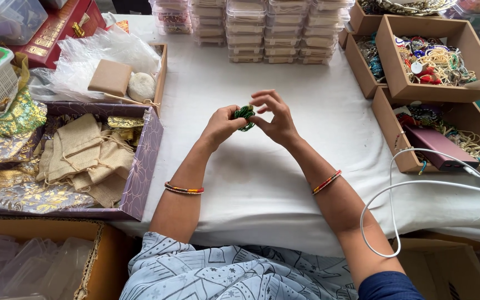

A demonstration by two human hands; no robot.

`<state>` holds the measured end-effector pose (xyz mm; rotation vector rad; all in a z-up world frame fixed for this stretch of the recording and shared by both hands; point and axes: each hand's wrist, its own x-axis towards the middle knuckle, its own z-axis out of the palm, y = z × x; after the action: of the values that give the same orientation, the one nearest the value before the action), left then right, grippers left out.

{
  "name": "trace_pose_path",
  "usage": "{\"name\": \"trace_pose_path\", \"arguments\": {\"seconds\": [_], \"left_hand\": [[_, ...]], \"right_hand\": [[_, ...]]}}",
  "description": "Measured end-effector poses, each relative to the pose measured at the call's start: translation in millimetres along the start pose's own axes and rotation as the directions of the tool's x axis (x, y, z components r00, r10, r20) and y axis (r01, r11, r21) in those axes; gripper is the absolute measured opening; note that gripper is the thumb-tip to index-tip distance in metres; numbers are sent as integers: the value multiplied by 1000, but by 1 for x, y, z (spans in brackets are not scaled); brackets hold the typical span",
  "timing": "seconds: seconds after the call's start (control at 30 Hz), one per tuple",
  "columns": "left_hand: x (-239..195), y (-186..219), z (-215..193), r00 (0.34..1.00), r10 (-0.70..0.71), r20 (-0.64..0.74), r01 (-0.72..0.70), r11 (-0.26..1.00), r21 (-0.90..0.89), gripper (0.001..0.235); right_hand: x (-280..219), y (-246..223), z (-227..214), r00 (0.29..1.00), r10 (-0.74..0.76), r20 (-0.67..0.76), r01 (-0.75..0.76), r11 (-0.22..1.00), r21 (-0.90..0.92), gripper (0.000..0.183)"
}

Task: The person ties a small beige pouch, places it into a clear plastic container, and then stacks the container. They then take a green beaded necklace, coil it, place it into a small plastic bag, and finally put the bagged necklace into another beige pouch, which they tie closed.

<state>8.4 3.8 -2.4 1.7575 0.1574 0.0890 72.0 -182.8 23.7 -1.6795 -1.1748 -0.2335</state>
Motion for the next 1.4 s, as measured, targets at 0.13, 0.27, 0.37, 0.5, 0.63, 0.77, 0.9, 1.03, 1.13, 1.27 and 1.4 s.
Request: {"name": "trace_pose_path", "arguments": {"seconds": [0.13, 0.27, 0.37, 0.5, 0.63, 0.77, 0.9, 1.03, 1.13, 1.27, 1.4], "left_hand": [[6, -10, 1, 994, -50, 92, 56, 996, -71, 19], [-3, 5, 8, 997, -51, 61, 57, 993, -100, 26], [-3, 7, 14, 999, 3, -53, -3, 1000, 7, 29], [14, -31, 15, 942, 276, -190, -187, 904, 386, 24], [18, -36, 12, 930, 310, -196, -202, 880, 430, 25], [2, -2, 11, 978, 57, -199, -29, 989, 144, 42], [1, -8, 9, 993, 58, -107, -71, 990, -118, 44], [2, -8, 8, 991, 131, -37, -136, 961, -241, 42], [3, -7, 7, 996, 89, 2, -81, 920, -383, 41], [6, -12, 12, 997, 82, 7, -68, 875, -479, 40], [-1, -5, 17, 919, 312, -241, -263, 941, 214, 44]], "right_hand": [[-2, 5, -3, 905, 265, 333, -413, 741, 530, 52], [-8, 38, 8, 916, 240, 322, -368, 822, 434, 39], [-6, 23, 7, 984, 89, 157, -111, 984, 138, 37], [-8, 13, 7, 987, -103, 120, 116, 988, -107, 35], [-8, 15, 7, 986, -88, 143, 102, 990, -94, 32], [-9, 45, 10, 970, 227, 83, -232, 971, 62, 31], [-10, 58, 9, 852, 461, 246, -521, 707, 479, 32], [-11, 58, 8, 771, 553, 317, -629, 579, 519, 42], [-7, 38, 0, 781, 478, 402, -619, 505, 601, 54], [-7, 31, 0, 796, 363, 484, -590, 288, 754, 59], [-9, 34, 8, 743, 452, 493, -637, 251, 729, 48]]}}
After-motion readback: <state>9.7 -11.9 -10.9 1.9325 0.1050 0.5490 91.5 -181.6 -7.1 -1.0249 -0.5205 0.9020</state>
